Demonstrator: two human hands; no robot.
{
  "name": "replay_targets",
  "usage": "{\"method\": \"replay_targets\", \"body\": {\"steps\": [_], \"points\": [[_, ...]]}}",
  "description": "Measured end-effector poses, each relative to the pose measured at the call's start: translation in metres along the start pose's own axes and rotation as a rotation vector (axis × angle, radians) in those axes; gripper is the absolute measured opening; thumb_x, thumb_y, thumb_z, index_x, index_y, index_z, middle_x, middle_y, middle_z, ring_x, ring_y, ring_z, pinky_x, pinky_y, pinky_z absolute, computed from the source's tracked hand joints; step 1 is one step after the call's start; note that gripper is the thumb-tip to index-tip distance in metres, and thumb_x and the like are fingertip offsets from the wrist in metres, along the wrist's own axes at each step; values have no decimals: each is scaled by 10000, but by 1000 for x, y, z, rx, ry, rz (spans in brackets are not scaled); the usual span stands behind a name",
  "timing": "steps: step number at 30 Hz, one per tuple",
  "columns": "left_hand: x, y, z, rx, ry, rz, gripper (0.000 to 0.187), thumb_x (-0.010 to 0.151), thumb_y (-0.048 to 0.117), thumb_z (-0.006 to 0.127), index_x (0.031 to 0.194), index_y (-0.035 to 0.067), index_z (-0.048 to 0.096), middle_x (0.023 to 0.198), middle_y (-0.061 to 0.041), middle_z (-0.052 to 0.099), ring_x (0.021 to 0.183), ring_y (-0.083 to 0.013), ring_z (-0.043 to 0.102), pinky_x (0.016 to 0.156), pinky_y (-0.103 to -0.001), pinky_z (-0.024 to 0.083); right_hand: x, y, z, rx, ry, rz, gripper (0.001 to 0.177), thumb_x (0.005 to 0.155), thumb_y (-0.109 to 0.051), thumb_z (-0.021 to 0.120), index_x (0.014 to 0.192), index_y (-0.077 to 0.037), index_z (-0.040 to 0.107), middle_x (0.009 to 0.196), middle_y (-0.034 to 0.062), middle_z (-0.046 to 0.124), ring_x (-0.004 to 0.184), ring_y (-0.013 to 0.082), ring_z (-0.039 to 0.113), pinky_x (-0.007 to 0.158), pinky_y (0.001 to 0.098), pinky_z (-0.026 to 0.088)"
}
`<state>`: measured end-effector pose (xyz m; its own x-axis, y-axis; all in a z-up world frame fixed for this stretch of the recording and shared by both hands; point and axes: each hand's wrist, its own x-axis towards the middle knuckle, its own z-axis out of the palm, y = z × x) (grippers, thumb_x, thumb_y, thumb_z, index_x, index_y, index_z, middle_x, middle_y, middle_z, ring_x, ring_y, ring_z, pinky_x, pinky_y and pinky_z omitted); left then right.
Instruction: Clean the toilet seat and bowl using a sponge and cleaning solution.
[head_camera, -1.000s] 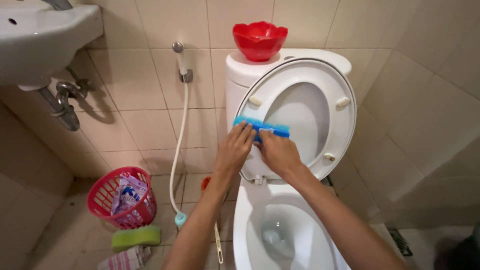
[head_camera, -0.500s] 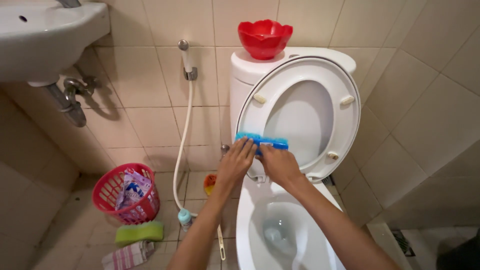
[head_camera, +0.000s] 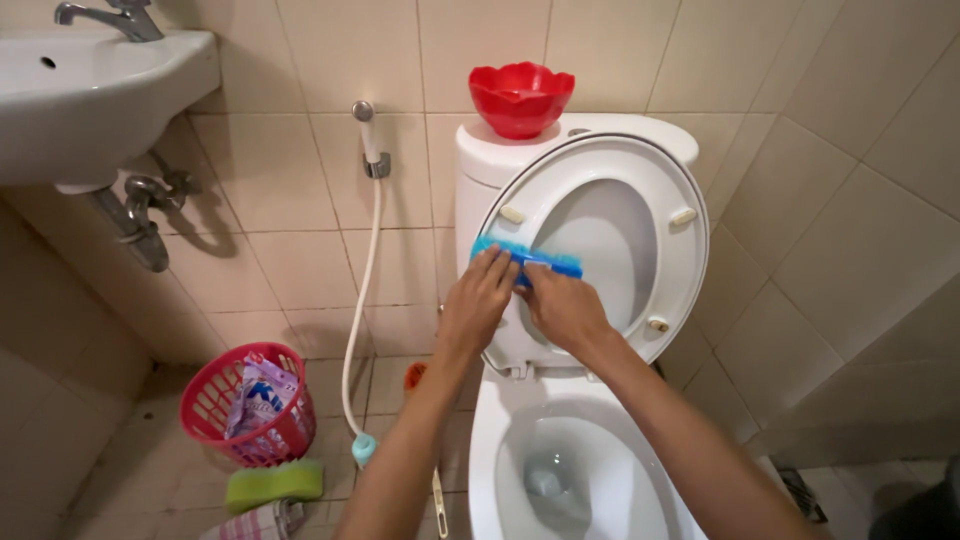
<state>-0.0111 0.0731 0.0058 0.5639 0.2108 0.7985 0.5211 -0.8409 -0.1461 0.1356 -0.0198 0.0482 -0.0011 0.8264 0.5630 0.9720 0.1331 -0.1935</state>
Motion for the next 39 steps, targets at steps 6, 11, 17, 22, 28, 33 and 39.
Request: {"method": "replay_targets", "body": {"steps": [6, 11, 17, 22, 28, 33, 39], "points": [[-49, 7, 11, 21, -38, -16, 427, 874, 48, 609, 1293, -8, 662, 1407, -145, 646, 1383, -316, 535, 1120, -411, 423, -22, 3, 30, 19, -132, -4, 206, 937, -228, 651, 1056, -60, 632, 912, 194, 734, 809, 429, 701, 675, 543, 556], [-71, 10, 28, 77, -49, 28, 442, 870, 94, 605, 1298, -3, 659, 1393, -158, 639, 1370, -311, 534, 1166, -426, 409, -38, 5, 45, -14, -145, -26, 243, 935, -245, 661, 1079, -50, 633, 907, 182, 740, 775, 410, 712, 655, 527, 565], [-60, 5, 34, 124, -41, 25, 435, 888, 101, 607, 1305, -11, 659, 1383, -161, 638, 1367, -316, 539, 1165, -427, 409, -27, 7, 41, -51, -102, -40, 225, 953, -271, 655, 1039, -63, 645, 929, 159, 746, 796, 391, 717, 658, 518, 566], [-29, -6, 30, 105, -8, 45, 431, 893, 102, 606, 1305, -15, 648, 1374, -166, 635, 1361, -330, 535, 1161, -442, 402, -7, 5, 17, -38, -63, -19, 209, 961, -266, 649, 1042, -74, 655, 966, 156, 746, 832, 400, 708, 682, 520, 562], [5, 1, -3, 79, -13, 21, 427, 881, 65, 598, 1295, -29, 640, 1359, -180, 635, 1360, -334, 543, 1182, -431, 401, 6, 2, -4, -9, -3, 1, 264, 961, -255, 631, 1142, -63, 640, 1036, 174, 736, 836, 408, 710, 689, 531, 564], [1, 0, 9, 24, 49, 1, 433, 869, 78, 618, 1288, -30, 638, 1383, -182, 627, 1371, -335, 537, 1173, -425, 408, 5, -2, -9, 27, -18, 30, 234, 958, -254, 628, 1099, -69, 649, 991, 182, 734, 821, 433, 693, 689, 555, 547], [-40, 1, 18, 38, -26, -2, 463, 832, 80, 627, 1281, -24, 664, 1387, -171, 634, 1360, -316, 535, 1133, -420, 422, -16, 3, 27, 24, -77, -1, 212, 939, -246, 651, 1054, -68, 655, 904, 180, 735, 805, 422, 693, 677, 549, 548]]}}
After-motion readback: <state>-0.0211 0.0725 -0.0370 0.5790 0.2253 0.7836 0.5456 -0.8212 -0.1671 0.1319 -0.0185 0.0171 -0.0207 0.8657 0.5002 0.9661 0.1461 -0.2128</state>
